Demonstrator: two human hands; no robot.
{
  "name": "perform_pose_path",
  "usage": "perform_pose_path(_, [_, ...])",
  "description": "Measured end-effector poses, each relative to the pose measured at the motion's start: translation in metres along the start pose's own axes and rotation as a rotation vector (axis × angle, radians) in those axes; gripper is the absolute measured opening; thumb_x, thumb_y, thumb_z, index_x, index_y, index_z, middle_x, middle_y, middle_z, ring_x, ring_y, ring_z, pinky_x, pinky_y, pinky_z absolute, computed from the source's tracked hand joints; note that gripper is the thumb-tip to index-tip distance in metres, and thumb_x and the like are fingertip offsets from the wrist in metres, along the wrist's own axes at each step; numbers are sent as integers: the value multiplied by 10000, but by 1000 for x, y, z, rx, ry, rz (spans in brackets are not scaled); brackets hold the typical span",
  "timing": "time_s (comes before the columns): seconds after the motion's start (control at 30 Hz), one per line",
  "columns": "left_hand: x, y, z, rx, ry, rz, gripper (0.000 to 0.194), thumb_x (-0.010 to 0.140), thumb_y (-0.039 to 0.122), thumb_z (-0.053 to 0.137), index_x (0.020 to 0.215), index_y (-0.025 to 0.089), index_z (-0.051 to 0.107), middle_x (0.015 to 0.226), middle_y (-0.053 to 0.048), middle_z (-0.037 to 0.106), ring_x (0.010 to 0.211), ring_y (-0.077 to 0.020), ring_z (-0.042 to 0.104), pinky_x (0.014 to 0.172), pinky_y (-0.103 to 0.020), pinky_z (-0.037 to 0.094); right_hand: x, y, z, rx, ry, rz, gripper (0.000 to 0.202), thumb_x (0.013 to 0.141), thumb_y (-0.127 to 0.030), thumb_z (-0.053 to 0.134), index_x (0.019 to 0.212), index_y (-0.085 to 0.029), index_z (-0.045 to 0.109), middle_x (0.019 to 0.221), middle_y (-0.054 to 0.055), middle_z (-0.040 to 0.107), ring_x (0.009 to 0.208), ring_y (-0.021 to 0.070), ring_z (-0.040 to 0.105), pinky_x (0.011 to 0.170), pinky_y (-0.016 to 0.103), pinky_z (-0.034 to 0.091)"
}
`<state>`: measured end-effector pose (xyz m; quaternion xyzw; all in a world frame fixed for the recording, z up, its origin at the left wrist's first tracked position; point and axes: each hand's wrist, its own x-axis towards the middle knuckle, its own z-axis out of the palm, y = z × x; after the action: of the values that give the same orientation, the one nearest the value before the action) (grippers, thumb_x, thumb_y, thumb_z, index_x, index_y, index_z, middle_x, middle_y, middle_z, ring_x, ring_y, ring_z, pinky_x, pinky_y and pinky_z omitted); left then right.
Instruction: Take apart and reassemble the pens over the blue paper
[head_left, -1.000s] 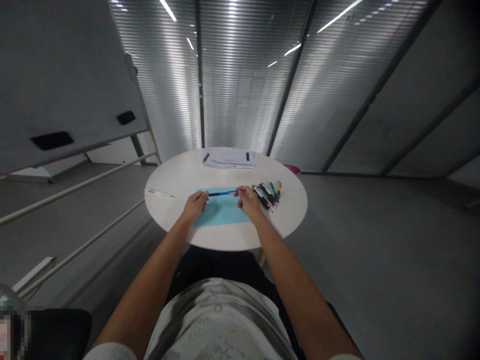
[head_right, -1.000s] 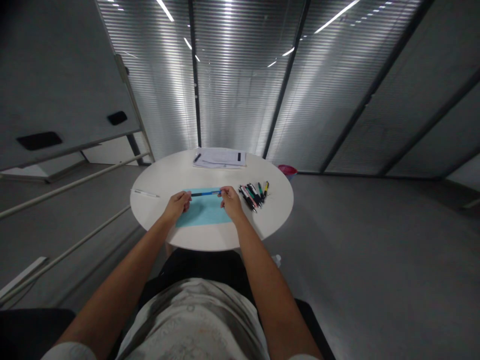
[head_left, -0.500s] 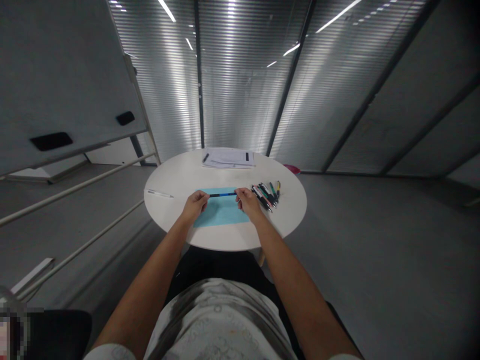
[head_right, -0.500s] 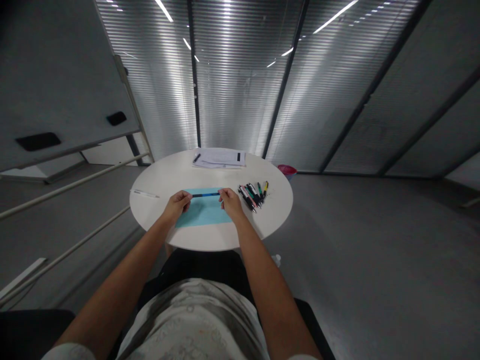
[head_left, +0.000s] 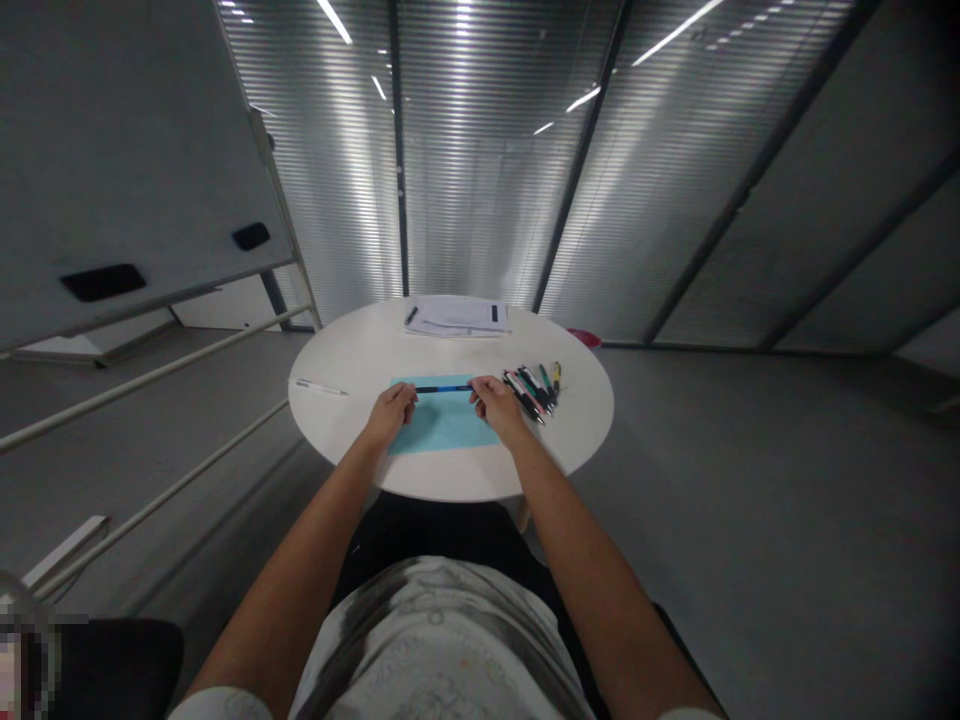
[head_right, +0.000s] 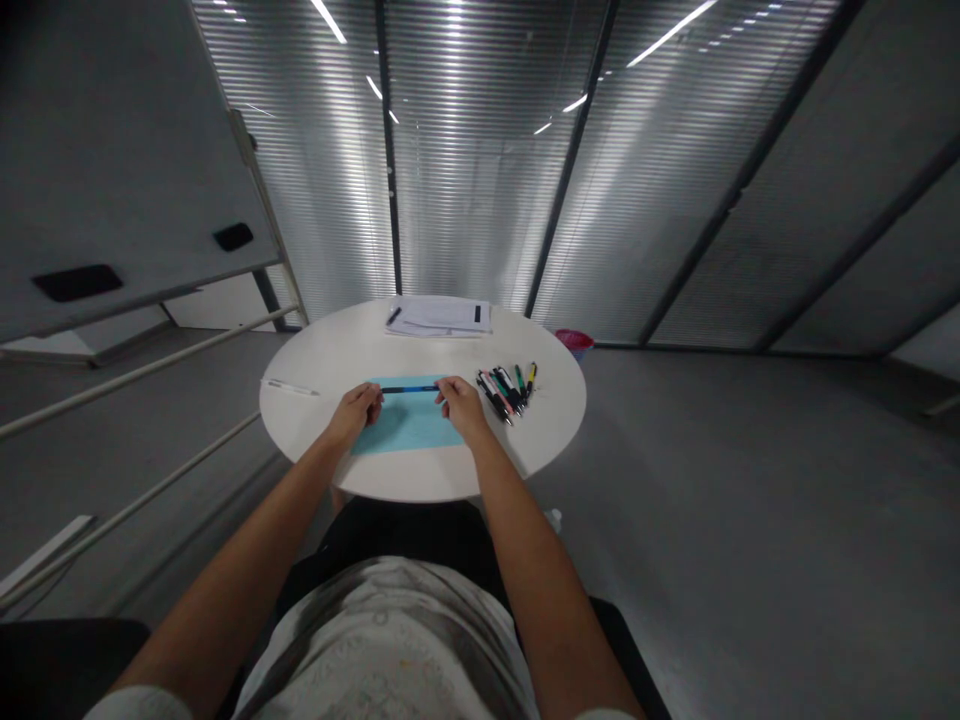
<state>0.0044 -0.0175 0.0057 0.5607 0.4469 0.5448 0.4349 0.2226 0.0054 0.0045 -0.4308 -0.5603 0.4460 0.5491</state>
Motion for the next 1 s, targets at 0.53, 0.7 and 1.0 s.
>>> perform_pose_path(0.53, [-1,3,0,-31,14,-38,371,828,464,551,600,210,406,470,55,345,408,-89,359,415,-238,277,1,4,3,-21,-51,-56,343,767,-482,608,966,-208,552,778,-26,639,396,48,457,360,181,299])
perform_pose_path(0.7, [2,-1,0,-32,41,-38,348,838,447,502,602,212,399,459,58,344,390,-89,350,399,-233,272,-1,3,3,-67,-35,-42,356,772,-501,600,959,-203,546,831,-7,648,401,53,471,354,188,298])
perform_pose_path(1.0, [0,0,-1,0,30,-26,352,856,461,483,621,208,420,457,54,376,390,-91,377,399,-231,276,-4,-5,2,-99,-24,-29,322,800,-514,549,809,-192,559,537,-59,523,366,64,419,359,190,275])
